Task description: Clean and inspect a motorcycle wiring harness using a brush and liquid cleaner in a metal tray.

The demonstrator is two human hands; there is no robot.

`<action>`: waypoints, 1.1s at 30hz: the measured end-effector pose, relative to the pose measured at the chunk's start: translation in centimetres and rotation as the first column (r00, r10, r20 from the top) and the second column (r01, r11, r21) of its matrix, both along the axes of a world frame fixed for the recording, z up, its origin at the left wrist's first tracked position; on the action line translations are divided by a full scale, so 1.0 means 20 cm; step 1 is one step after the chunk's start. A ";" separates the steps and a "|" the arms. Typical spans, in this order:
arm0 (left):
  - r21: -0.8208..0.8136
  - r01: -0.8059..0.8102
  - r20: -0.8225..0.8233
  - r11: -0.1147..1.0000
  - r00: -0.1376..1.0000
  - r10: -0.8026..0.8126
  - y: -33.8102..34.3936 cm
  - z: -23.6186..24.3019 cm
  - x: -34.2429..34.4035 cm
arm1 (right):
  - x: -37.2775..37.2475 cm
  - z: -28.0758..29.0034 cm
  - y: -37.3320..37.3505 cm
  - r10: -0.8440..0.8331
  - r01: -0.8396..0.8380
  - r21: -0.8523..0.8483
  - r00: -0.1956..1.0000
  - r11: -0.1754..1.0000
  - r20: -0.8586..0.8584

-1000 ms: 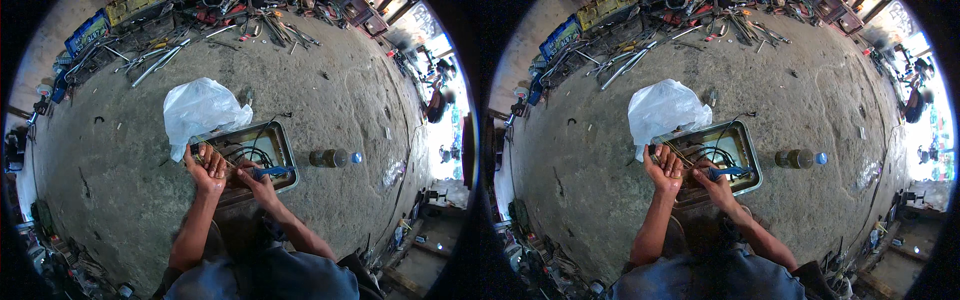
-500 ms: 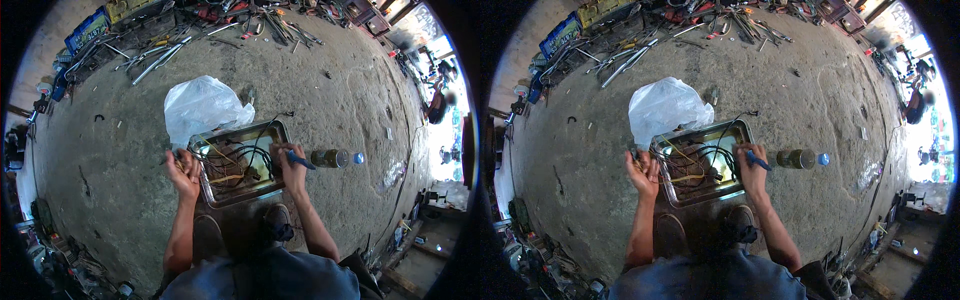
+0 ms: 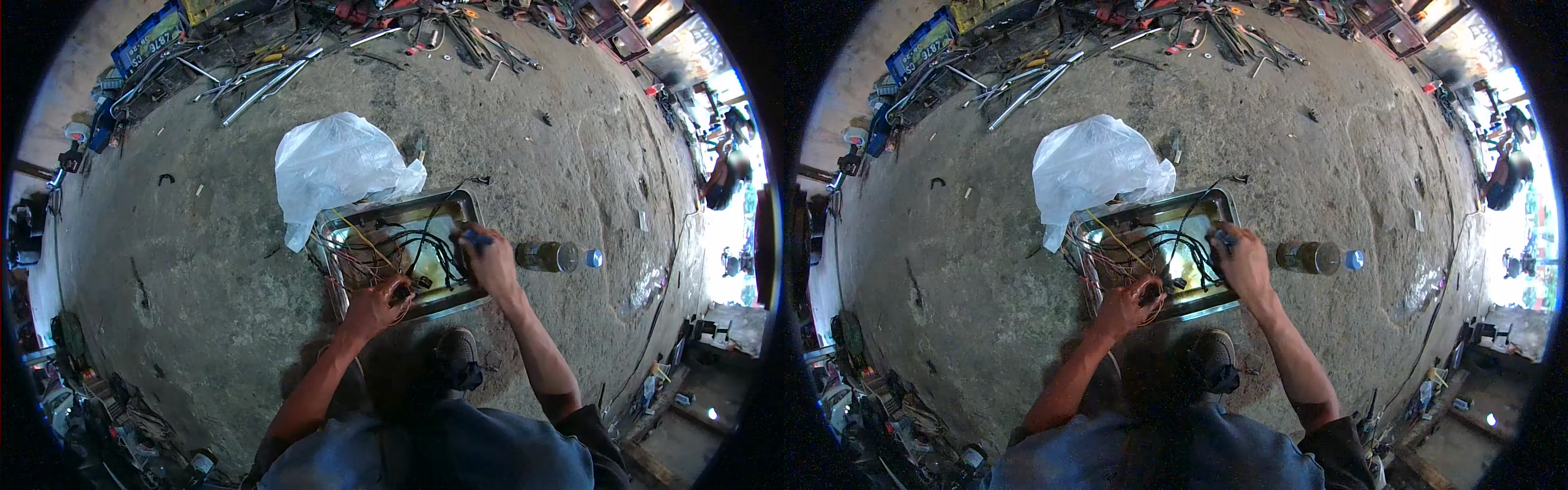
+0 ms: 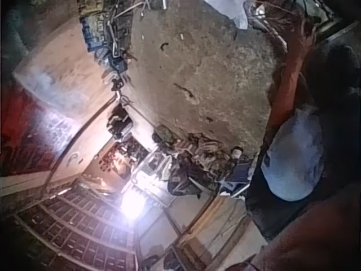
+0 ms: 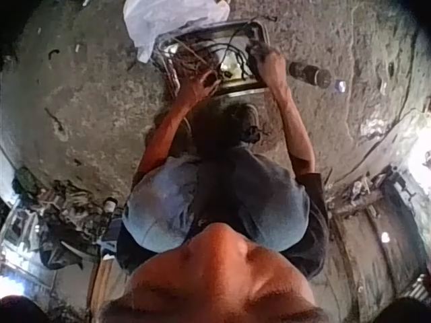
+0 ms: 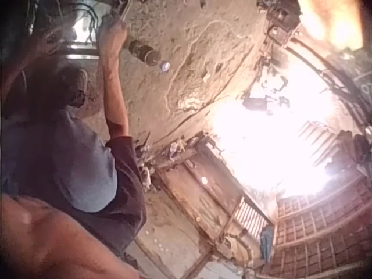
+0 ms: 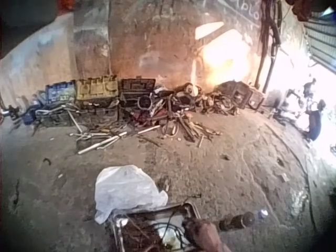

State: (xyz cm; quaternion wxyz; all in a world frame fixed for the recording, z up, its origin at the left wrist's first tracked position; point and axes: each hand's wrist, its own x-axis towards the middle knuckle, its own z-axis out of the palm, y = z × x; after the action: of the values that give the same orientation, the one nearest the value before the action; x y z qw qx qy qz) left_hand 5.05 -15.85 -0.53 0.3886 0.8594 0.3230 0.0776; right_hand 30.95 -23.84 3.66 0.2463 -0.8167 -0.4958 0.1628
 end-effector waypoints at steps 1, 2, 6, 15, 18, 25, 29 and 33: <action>0.002 -0.007 -0.006 1.000 1.000 0.007 0.01 -0.03 -0.01 | -0.01 0.08 0.01 -0.103 0.097 -0.045 0.982 0.994 -0.161; 0.023 0.010 -0.012 1.000 1.000 -0.009 0.02 -0.08 -0.02 | -0.01 0.12 0.01 -0.209 0.185 -0.106 0.927 0.977 -0.311; 0.008 0.040 -0.055 0.999 0.998 -0.039 0.02 -0.16 0.02 | -0.13 0.18 -0.11 -0.201 0.280 0.075 0.828 0.957 -0.524; -0.060 0.047 -0.114 0.997 0.992 -0.053 0.04 -0.11 0.07 | -0.40 -0.04 -0.25 -0.015 0.047 0.083 0.939 0.995 -0.344; -0.081 -0.010 -0.143 0.997 0.990 -0.002 0.03 -0.12 0.10 | -0.35 0.04 -0.24 -0.075 0.082 0.014 0.957 0.997 -0.279; -0.071 -0.060 -0.083 0.996 0.995 0.054 0.01 -0.20 0.09 | -0.39 -0.07 -0.22 0.085 -0.052 0.116 0.951 0.992 -0.299; 0.006 -0.096 -0.064 0.995 0.993 0.097 -0.05 -0.16 0.10 | -0.21 0.04 -0.20 -0.209 0.244 0.105 0.940 0.964 -0.269; 0.030 -0.150 -0.015 0.988 0.988 0.151 -0.02 -0.15 0.10 | -0.04 0.05 -0.01 -0.205 0.264 0.137 0.919 0.955 -0.337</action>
State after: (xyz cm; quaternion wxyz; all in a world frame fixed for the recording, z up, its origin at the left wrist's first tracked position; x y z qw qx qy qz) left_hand 7.14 -16.33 -3.52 0.3662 0.8388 0.3891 0.1039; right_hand 30.12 -24.01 4.70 0.4136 -0.8076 -0.3604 0.2163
